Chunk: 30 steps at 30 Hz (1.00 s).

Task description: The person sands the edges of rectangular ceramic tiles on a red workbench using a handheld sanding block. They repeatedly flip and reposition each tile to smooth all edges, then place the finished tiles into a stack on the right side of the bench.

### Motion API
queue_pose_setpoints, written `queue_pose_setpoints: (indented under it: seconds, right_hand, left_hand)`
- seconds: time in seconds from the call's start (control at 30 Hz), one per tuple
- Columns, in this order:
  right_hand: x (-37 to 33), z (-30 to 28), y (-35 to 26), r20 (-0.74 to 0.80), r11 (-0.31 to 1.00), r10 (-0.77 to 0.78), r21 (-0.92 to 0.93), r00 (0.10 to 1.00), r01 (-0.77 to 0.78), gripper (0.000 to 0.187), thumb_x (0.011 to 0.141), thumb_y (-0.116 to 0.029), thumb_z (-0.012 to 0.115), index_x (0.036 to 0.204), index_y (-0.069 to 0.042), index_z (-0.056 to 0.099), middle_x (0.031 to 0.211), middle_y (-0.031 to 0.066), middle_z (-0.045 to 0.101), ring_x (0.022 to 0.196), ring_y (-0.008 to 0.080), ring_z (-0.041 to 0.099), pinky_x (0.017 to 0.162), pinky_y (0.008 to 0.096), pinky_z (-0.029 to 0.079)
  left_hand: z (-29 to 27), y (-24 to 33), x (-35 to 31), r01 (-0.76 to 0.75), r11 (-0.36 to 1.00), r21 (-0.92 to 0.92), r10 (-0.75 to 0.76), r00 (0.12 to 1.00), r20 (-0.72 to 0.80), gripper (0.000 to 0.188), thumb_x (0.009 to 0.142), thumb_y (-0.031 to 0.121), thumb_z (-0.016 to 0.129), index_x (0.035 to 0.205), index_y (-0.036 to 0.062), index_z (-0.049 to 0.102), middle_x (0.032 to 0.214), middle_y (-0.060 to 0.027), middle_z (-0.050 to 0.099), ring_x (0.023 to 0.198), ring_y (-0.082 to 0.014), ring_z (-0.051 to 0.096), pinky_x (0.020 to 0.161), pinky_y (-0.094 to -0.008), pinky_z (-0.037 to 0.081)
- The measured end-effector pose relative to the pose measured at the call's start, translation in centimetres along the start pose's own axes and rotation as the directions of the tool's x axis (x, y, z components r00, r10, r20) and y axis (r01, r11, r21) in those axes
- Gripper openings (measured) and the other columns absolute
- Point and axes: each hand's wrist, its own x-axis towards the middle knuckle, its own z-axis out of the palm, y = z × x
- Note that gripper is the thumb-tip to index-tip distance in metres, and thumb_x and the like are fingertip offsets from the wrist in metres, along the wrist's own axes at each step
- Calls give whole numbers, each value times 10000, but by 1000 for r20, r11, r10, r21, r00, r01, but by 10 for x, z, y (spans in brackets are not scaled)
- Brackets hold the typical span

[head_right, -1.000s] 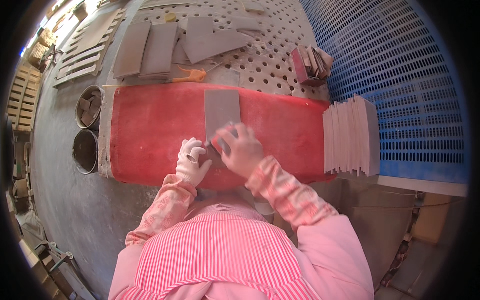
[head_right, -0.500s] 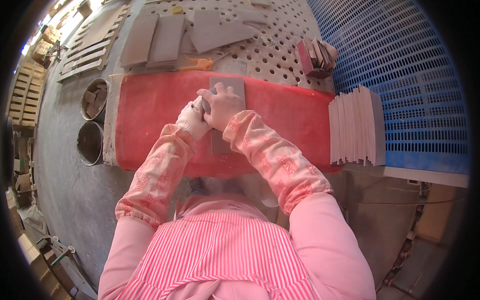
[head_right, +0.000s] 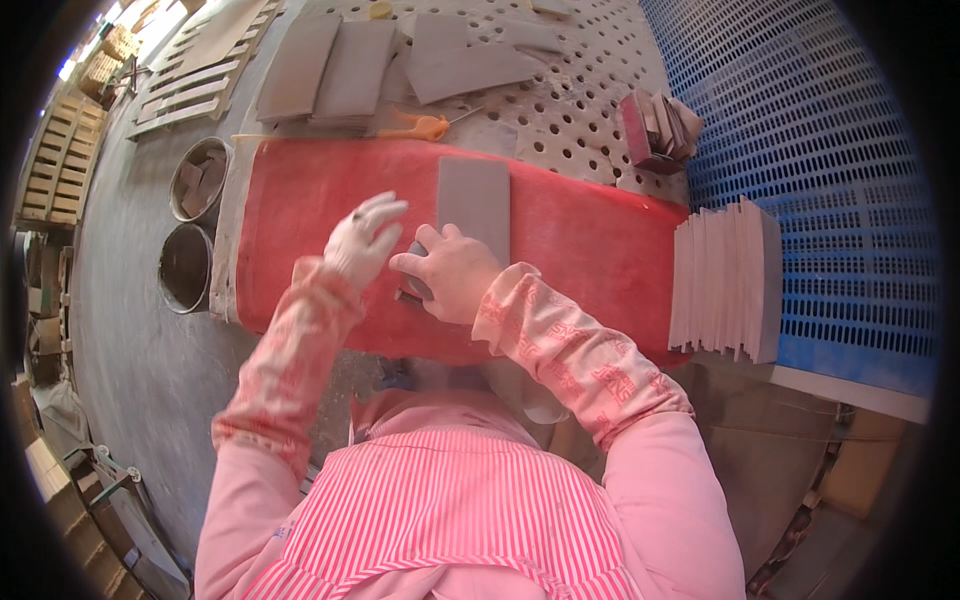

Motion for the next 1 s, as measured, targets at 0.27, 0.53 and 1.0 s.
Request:
queue_pose_setpoints:
  seconds: [0.27, 0.53, 1.0]
  right_hand:
    - [-66, -21, 10, 15, 1000, 1, 29, 1000, -1, 370, 858, -185, 797, 1208, -295, 756, 1204, 107, 623, 982, 354, 654, 753, 471, 613]
    - [-16, 2, -12, 66, 995, -77, 65, 995, 73, 338, 857, -209, 802, 1186, -279, 764, 1252, 126, 641, 996, 349, 659, 747, 453, 625]
    - [-10, 20, -32, -98, 995, 87, 63, 991, -81, 356, 862, -187, 763, 1217, -206, 736, 1189, 139, 610, 1030, 371, 636, 771, 471, 632]
  left_hand:
    - [28, 31, 111, -155, 863, 480, -99, 881, 462, 698, 968, 453, 763, 1607, 246, 572, 1747, -194, 383, 1566, -404, 436, 1267, -504, 415]
    - [41, 38, 140, -260, 841, 475, -100, 788, 608, 928, 915, 540, 806, 1687, 178, 439, 1764, -161, 343, 1654, -381, 273, 1357, -517, 238]
    - [45, 16, 133, -357, 845, 399, 64, 807, 586, 913, 896, 523, 825, 1659, 166, 473, 1712, -150, 414, 1626, -390, 315, 1351, -530, 257]
